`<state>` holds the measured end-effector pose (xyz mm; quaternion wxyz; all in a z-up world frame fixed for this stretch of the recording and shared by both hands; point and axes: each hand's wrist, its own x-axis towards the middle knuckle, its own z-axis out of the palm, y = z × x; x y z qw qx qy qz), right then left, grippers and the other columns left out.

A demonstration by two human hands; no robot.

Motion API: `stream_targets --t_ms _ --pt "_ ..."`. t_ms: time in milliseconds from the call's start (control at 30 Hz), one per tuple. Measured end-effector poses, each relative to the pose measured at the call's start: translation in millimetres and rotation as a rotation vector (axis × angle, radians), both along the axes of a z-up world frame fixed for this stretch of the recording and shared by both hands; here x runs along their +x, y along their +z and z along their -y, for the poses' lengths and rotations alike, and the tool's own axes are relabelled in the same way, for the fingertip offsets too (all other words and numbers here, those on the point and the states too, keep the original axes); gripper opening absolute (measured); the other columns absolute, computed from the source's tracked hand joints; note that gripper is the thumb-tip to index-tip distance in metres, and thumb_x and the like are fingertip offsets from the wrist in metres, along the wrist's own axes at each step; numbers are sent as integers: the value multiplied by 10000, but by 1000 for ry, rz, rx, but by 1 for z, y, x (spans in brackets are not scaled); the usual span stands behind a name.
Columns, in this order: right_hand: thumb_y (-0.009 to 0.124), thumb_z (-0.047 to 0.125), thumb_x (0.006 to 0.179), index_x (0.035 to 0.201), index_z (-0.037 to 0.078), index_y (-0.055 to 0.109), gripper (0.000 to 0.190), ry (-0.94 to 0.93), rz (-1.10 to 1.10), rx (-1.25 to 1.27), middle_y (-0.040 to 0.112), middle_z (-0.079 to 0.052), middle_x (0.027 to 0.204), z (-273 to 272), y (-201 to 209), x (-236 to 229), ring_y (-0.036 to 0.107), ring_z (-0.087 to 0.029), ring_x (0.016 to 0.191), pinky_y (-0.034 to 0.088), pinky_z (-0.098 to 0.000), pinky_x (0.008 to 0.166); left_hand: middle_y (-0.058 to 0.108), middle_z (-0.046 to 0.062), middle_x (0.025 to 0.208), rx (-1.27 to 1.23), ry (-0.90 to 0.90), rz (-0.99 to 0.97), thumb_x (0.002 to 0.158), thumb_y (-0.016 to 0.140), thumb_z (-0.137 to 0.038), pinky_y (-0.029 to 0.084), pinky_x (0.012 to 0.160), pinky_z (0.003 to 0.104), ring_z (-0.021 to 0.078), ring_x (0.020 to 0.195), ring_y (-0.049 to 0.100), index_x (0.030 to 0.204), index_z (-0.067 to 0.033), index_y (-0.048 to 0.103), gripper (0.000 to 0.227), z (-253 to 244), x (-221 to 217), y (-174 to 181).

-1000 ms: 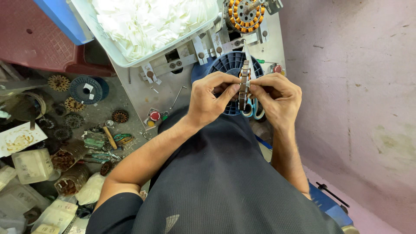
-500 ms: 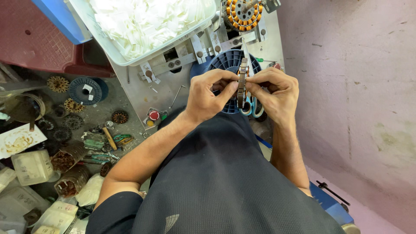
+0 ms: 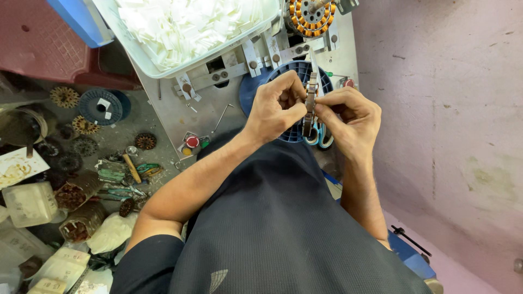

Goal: The person places white plastic pieces onto a rotating blue fixture attached to a machine, then uses scissors to trim the pieces. The person retrieves more pieces from a container and continues the process.

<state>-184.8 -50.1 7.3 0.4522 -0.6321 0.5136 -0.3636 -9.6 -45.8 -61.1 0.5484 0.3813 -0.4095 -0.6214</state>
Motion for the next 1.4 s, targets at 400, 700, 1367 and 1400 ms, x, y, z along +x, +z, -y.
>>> stream_targets --t_ms 400,700,1367,1400 --pt "735 -163 944 1077 -48 751 177 8 -369 -143 716 -108 1030 -8 10 6 630 -85 775 450 -199 608 616 -55 815 -29 14 -126 920 669 -12 458 633 184 -6 713 543 1016 -24 654 98 -6 10 -5" --pt "701 -153 947 1134 -20 727 231 72 -352 -109 702 -99 1112 -11 21 17 684 -112 845 565 -220 712 653 14 676 -18 4 126 868 705 -35 504 539 236 64 587 618 887 -11 674 44 16 18 18" --pt "795 285 801 1064 14 570 440 -9 -928 132 715 -212 984 -40 -44 -30 687 -411 966 541 -493 837 739 226 853 -130 247 1592 735 684 -3 588 753 478 380 820 736 837 -43 752 128 94 193 -19" --pt "793 268 795 1084 12 561 451 -23 -889 124 712 -224 984 -43 -44 -30 688 -420 958 543 -496 826 741 229 860 -130 246 1588 731 684 -3 588 762 476 380 828 736 843 -46 759 141 94 194 -21"
